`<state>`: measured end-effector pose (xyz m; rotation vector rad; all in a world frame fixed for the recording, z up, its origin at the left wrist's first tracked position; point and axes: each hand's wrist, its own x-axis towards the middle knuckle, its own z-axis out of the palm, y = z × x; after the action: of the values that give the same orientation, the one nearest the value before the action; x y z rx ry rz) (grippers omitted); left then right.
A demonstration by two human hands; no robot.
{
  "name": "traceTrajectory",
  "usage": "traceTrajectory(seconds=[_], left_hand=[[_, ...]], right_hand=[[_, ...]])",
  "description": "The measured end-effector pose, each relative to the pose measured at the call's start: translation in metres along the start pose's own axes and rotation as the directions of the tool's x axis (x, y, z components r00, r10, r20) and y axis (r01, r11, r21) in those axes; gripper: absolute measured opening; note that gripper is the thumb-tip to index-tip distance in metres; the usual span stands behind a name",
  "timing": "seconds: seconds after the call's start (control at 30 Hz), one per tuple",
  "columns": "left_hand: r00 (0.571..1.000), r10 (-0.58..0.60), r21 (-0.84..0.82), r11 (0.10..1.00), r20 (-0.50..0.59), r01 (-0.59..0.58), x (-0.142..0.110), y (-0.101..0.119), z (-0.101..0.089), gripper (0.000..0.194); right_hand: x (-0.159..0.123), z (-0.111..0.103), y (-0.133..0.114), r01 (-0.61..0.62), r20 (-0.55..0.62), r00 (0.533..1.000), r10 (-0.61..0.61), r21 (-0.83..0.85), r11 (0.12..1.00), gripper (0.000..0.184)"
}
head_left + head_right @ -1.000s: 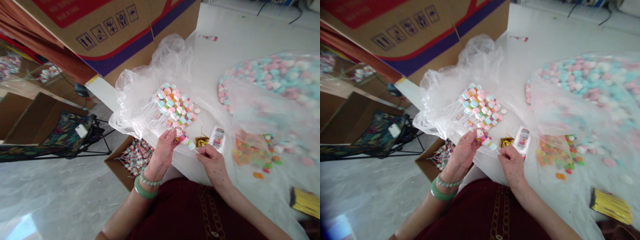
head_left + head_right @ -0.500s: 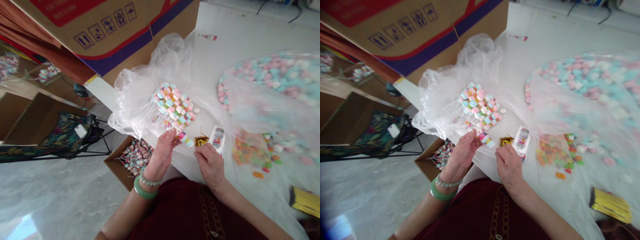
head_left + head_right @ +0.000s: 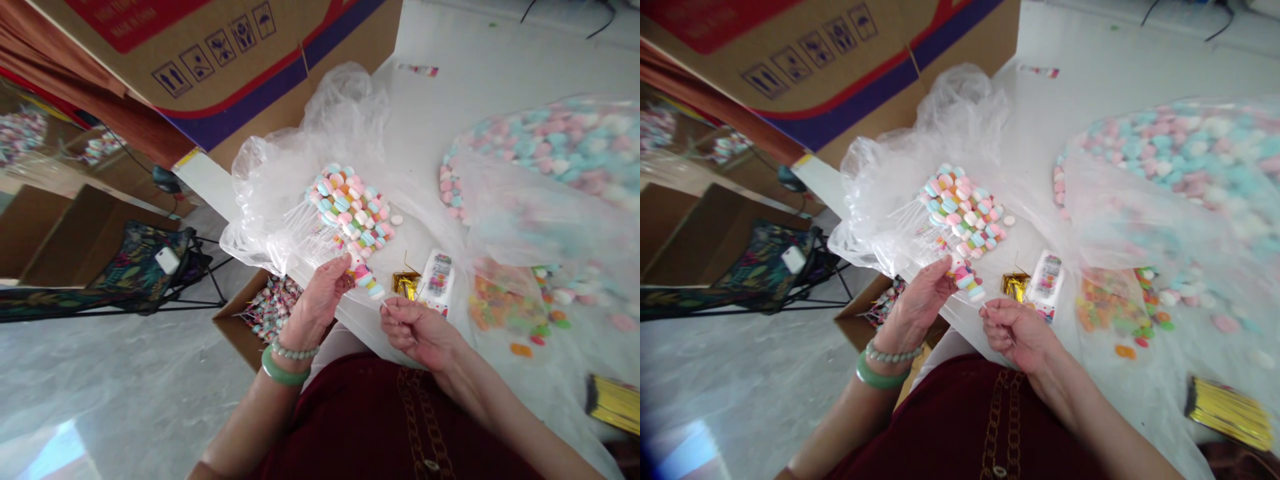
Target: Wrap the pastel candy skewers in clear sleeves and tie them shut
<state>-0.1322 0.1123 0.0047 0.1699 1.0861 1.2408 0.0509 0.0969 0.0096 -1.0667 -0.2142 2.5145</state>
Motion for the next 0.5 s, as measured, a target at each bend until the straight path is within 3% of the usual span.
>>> traceTrajectory(seconds=[0.07,0.17,0.4,0.5], left_hand=[[1.000,0.018,0.009,1.000,0.007,-0.018,0.001,0.002,0.000,0.020],[0.999,0.032,-0.046,0.998,0.012,-0.031,0.001,0.005,0.003,0.017],[0.993,0.100,-0.039,0.994,0.060,-0.098,-0.004,0.003,0.012,0.026],[0.992,0.113,-0.021,0.994,0.060,-0.112,-0.005,0.000,0.013,0.030]], right_hand=[[0.000,-0.001,0.000,-0.028,0.019,0.999,0.028,0.008,1.000,0.021],[-0.001,-0.002,0.000,0.035,-0.049,0.998,-0.037,-0.049,0.998,0.021],[0.001,0.000,-0.003,0.041,-0.129,0.991,-0.047,-0.051,0.998,0.024],[0.003,0.004,0.001,0.067,-0.142,0.986,-0.086,-0.131,0.989,0.023]])
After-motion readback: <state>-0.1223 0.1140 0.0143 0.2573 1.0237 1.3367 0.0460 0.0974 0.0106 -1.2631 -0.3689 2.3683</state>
